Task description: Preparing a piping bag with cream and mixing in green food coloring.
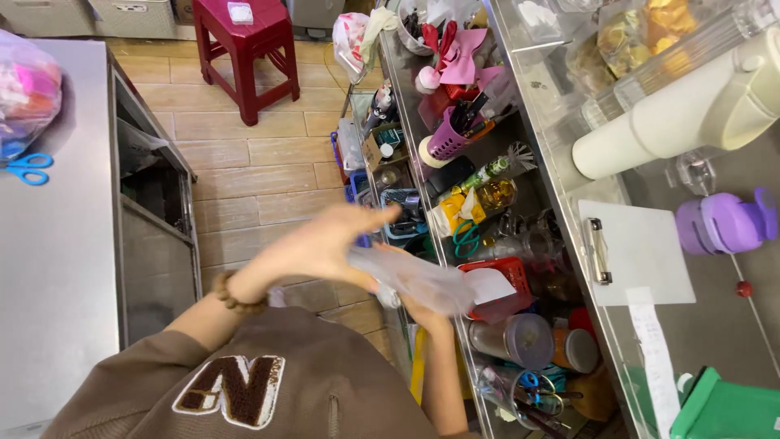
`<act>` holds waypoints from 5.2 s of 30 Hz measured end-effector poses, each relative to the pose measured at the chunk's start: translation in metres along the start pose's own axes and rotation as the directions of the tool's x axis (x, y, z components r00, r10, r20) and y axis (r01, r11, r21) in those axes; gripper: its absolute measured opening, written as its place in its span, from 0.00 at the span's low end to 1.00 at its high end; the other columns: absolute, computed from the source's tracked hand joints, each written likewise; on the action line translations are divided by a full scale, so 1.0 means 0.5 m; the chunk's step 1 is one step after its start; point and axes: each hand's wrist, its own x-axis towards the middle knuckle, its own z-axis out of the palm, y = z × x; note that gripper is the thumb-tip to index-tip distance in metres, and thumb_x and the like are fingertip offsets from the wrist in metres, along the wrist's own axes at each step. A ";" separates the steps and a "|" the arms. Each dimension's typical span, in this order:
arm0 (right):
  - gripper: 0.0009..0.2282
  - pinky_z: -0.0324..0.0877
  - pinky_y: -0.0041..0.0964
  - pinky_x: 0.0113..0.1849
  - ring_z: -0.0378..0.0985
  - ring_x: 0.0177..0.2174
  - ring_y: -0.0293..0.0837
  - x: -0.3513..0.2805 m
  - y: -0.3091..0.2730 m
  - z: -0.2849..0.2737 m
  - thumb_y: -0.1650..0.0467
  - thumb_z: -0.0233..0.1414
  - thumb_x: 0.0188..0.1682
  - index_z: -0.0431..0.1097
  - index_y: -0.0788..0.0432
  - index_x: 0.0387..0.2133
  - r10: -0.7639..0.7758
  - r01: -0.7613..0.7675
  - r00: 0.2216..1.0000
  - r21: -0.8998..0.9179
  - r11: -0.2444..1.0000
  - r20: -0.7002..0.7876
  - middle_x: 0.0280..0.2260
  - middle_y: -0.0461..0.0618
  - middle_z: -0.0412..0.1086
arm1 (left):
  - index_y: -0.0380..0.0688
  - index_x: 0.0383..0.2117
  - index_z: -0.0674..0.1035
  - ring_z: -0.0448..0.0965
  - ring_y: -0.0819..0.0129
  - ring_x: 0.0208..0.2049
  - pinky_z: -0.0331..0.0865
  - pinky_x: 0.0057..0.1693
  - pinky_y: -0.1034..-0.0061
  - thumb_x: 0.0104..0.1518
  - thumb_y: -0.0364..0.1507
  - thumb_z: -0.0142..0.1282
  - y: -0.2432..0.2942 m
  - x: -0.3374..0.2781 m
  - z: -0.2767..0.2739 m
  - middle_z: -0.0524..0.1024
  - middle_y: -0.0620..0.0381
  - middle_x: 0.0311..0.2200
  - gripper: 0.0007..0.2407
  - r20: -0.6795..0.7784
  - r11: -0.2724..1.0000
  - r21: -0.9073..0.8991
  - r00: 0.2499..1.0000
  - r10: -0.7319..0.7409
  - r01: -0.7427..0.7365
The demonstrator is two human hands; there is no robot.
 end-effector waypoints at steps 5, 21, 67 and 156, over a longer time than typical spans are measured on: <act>0.21 0.61 0.42 0.57 0.68 0.56 0.55 -0.010 0.216 -0.050 0.66 0.54 0.55 0.65 0.67 0.57 0.073 -0.100 0.990 -0.239 0.966 -0.122 0.56 0.57 0.68 | 0.50 0.49 0.81 0.83 0.50 0.32 0.76 0.40 0.59 0.58 0.43 0.58 -0.149 -0.008 0.167 0.82 0.45 0.29 0.17 0.304 0.938 0.257 0.902 -0.308 0.233; 0.16 0.64 0.30 0.26 0.69 0.20 0.37 0.079 0.466 0.012 0.63 0.51 0.57 0.67 0.60 0.22 0.405 -0.312 0.868 0.318 0.895 -0.287 0.20 0.45 0.67 | 0.39 0.33 0.87 0.84 0.54 0.32 0.77 0.43 0.60 0.68 0.43 0.46 -0.574 -0.180 0.285 0.83 0.44 0.30 0.21 -0.157 0.721 0.149 0.736 -0.658 0.676; 0.23 0.74 0.40 0.45 0.81 0.42 0.48 0.251 0.209 -0.311 0.64 0.62 0.46 0.68 0.66 0.49 -0.317 -0.064 0.683 -0.486 0.872 -0.658 0.44 0.58 0.77 | 0.37 0.48 0.77 0.80 0.67 0.46 0.73 0.55 0.72 0.37 0.40 0.77 -0.375 0.047 0.209 0.81 0.55 0.44 0.31 -0.418 0.798 -0.483 0.707 -0.571 0.359; 0.28 0.73 0.46 0.46 0.77 0.42 0.52 -0.399 0.013 -0.056 0.65 0.64 0.49 0.59 0.65 0.56 -0.488 -0.625 -0.407 -0.154 0.766 -0.772 0.45 0.60 0.74 | 0.34 0.66 0.60 0.71 0.58 0.61 0.64 0.64 0.65 0.48 0.45 0.69 -0.334 0.119 0.382 0.71 0.46 0.59 0.42 0.416 0.439 -0.819 0.909 0.010 0.370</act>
